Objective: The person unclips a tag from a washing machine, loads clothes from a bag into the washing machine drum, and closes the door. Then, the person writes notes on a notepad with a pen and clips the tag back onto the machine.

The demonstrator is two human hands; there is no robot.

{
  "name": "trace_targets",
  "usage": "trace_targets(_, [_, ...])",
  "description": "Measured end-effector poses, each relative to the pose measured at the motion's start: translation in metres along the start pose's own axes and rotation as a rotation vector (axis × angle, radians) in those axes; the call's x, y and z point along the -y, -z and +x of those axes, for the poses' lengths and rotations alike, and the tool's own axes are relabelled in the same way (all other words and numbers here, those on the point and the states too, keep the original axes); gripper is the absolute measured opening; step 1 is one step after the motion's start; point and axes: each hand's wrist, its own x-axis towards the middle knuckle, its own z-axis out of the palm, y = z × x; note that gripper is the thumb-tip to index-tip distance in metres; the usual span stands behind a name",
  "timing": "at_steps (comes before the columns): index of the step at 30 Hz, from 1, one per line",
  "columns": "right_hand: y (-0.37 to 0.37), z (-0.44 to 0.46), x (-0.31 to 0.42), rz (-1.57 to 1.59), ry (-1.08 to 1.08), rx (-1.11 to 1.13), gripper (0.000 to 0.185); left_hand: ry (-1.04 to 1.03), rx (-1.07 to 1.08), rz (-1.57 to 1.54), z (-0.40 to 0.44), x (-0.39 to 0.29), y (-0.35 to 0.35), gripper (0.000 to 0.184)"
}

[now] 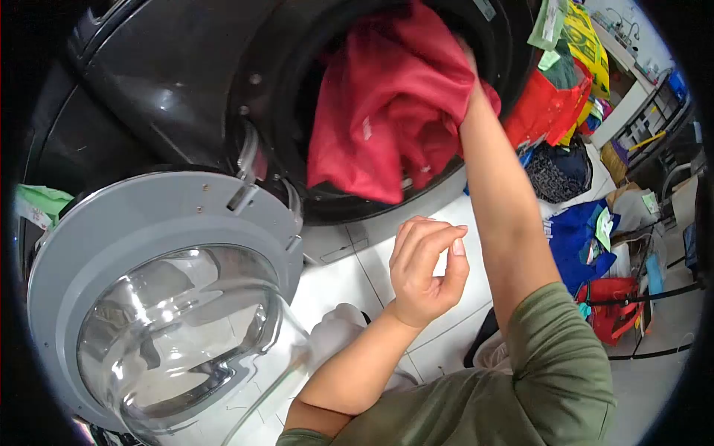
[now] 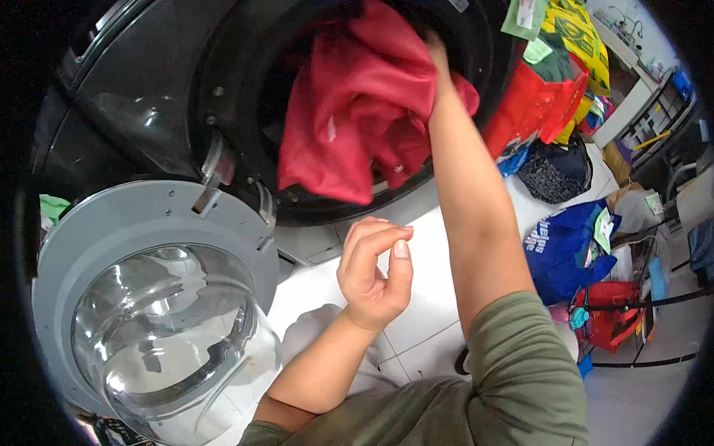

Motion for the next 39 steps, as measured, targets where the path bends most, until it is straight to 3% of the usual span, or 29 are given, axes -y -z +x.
trace_targets(3, [-0.043,-0.034,-0.039,-0.343,-0.081,0.166,0.041,0.067,-0.079,-0.064,0.004,0.005,0.006,0.014])
trace_targets(10, [-0.167,-0.035,0.002,-0.249,0.131,0.441,0.039,0.008,-0.08,-0.052,0.01,0.006,0.019,0.015])
trace_targets(18, [-0.162,0.051,0.056,-0.116,0.201,0.152,0.037,0.021,-0.172,-0.015,0.015,0.007,0.033,0.014])
trace_targets(24, [-0.208,0.024,0.076,-0.083,0.346,0.312,0.035,0.054,-0.193,-0.032,0.011,0.005,0.027,0.014])
trace_targets(26, [-0.193,0.014,0.054,0.07,0.218,0.507,0.035,0.045,-0.181,-0.057,0.009,-0.001,0.027,0.015])
trace_targets(27, [-0.18,0.016,0.042,0.209,0.003,0.644,0.037,0.043,-0.171,-0.068,0.006,-0.004,0.027,0.016])
trace_targets(29, [-0.153,0.018,-0.012,-0.047,-0.004,0.353,0.044,0.029,-0.142,-0.092,0.003,-0.009,0.024,0.017])
trace_targets(31, [-0.119,-0.012,-0.016,-0.47,-0.092,0.122,0.054,0.019,-0.122,-0.098,-0.001,-0.013,0.023,0.017])
trace_targets(33, [-0.12,-0.024,-0.063,-0.701,-0.172,0.181,0.066,0.01,-0.113,-0.115,-0.003,-0.016,0.018,0.016])
trace_targets(35, [-0.142,-0.05,-0.059,-0.623,-0.095,0.24,0.071,-0.01,-0.091,-0.099,-0.001,-0.02,0.012,0.016])
trace_targets(37, [-0.18,-0.059,-0.056,0.395,-0.366,0.447,0.071,-0.02,-0.078,-0.086,-0.001,-0.024,0.007,0.016])
trace_targets(39, [-0.218,-0.067,-0.055,0.432,-0.292,0.354,0.064,-0.031,-0.067,-0.084,0.002,-0.028,0.003,0.016])
